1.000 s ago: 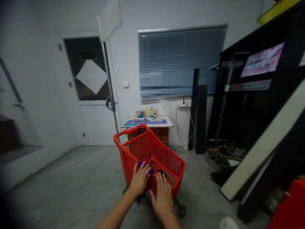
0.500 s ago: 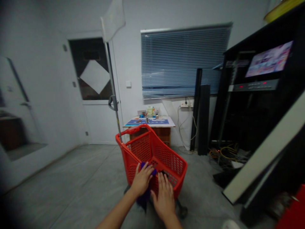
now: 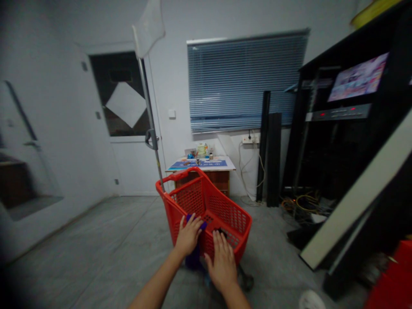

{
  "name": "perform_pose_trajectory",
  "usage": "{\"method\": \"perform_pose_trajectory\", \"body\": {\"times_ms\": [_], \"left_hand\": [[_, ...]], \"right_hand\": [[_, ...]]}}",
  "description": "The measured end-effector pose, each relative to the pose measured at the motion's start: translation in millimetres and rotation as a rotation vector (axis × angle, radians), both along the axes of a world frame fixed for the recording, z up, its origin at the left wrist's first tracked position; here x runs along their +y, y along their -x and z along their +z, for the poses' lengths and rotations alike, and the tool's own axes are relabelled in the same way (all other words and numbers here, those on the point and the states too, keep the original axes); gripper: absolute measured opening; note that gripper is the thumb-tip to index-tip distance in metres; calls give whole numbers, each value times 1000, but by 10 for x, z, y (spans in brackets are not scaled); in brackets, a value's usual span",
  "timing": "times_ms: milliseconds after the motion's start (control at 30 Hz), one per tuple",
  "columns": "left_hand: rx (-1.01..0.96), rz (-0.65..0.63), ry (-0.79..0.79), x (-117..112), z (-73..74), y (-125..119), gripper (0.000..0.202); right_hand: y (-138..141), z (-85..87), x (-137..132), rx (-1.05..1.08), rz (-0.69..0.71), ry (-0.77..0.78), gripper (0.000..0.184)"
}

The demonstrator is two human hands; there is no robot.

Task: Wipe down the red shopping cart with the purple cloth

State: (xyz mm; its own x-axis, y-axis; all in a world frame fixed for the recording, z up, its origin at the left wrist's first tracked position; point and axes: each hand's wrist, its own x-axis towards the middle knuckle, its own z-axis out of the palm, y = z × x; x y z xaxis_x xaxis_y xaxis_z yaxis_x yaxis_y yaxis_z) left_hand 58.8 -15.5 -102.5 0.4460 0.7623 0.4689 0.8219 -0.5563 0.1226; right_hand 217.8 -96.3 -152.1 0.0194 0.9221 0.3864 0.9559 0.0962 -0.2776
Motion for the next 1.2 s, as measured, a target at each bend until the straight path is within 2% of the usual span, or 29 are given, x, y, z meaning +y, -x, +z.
{"method": "perform_pose_trajectory", "body": {"times_ms": [67, 267, 367, 500, 633, 733, 833, 1000, 1200], "left_hand": [[8, 21, -6, 20, 6, 4, 37], [27, -77, 21, -42, -27, -68, 41], [19, -52, 28, -15, -25, -45, 40], [8, -7, 30, 10, -12, -30, 38], [-16, 58, 23, -82, -39, -89, 38], [28, -9, 14, -134, -85, -93, 40], [50, -49, 7, -89, -108, -18, 41], [4, 50, 28, -4, -74, 81, 39], [46, -93, 37, -112, -75, 60, 40]], "right_hand": [[7, 23, -4, 2, -1, 15, 66], [17, 36, 17, -5, 1, 5, 67], [-41, -21, 6, -13, -3, -32, 67], [-166, -175, -35, -1, -78, -96, 68], [-173, -293, -37, -4, -29, -99, 68], [-88, -312, -16, 8, -33, -120, 70], [-20, -295, -21, 9, -7, -125, 69], [18, -267, -64, -27, 85, -90, 70], [81, -272, -55, -19, 92, -98, 70]]}}
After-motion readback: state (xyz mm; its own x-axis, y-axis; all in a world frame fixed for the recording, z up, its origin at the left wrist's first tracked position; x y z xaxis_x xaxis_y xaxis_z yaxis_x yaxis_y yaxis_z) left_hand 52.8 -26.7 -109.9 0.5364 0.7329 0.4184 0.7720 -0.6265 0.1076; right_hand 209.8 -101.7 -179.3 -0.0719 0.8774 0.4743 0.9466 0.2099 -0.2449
